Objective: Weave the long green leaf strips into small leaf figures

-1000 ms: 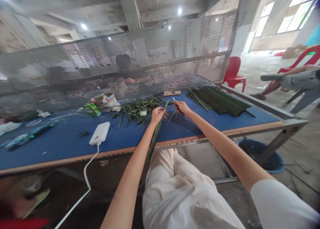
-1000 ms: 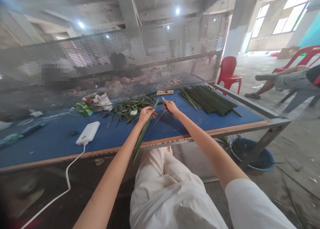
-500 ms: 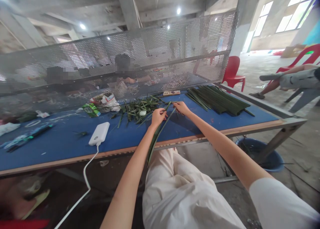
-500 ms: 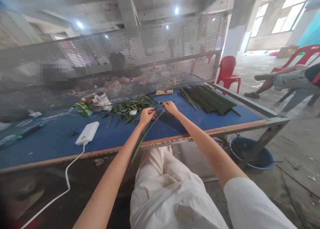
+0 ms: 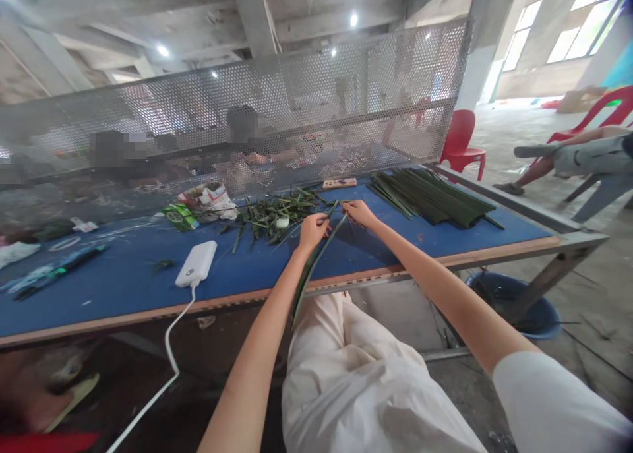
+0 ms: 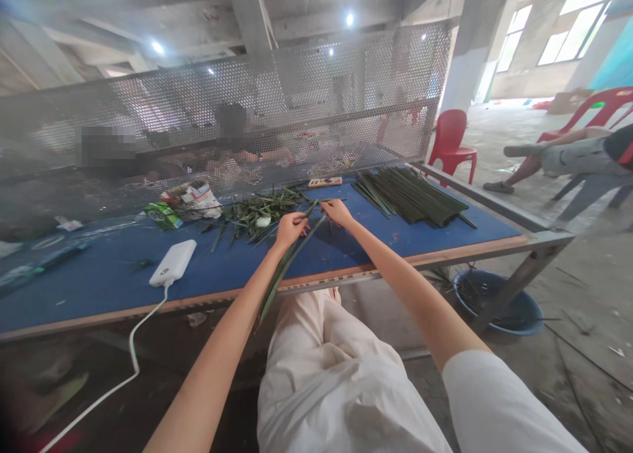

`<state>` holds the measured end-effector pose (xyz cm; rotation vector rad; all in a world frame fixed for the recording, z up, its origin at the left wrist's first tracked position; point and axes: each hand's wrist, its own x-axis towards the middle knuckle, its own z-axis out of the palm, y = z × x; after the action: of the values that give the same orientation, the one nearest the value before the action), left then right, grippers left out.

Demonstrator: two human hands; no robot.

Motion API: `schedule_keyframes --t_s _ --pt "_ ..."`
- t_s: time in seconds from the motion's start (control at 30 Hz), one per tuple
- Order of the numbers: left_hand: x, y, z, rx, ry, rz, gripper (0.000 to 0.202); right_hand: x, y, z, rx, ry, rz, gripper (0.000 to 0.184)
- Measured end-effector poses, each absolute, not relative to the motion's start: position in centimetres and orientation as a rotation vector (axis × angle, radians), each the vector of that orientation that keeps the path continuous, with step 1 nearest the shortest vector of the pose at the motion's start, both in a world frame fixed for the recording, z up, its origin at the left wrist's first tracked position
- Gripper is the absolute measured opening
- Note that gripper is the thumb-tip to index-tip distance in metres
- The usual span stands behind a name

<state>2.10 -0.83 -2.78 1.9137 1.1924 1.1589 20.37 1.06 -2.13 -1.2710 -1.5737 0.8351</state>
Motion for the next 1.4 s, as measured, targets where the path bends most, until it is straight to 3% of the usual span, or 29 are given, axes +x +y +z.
schedule_keyframes --t_s 0.9,1.4 --pt "1.8 -1.2 -2.5 1.885 1.246 1.197 0.004 20.9 -0.2 -1.5 -1.313 -1.796 0.844 0.034" --pt "1.8 -0.7 -2.9 1.956 1.239 1.201 0.011 20.2 -0.9 -1.5 -1.237 -1.949 0.982 0.037"
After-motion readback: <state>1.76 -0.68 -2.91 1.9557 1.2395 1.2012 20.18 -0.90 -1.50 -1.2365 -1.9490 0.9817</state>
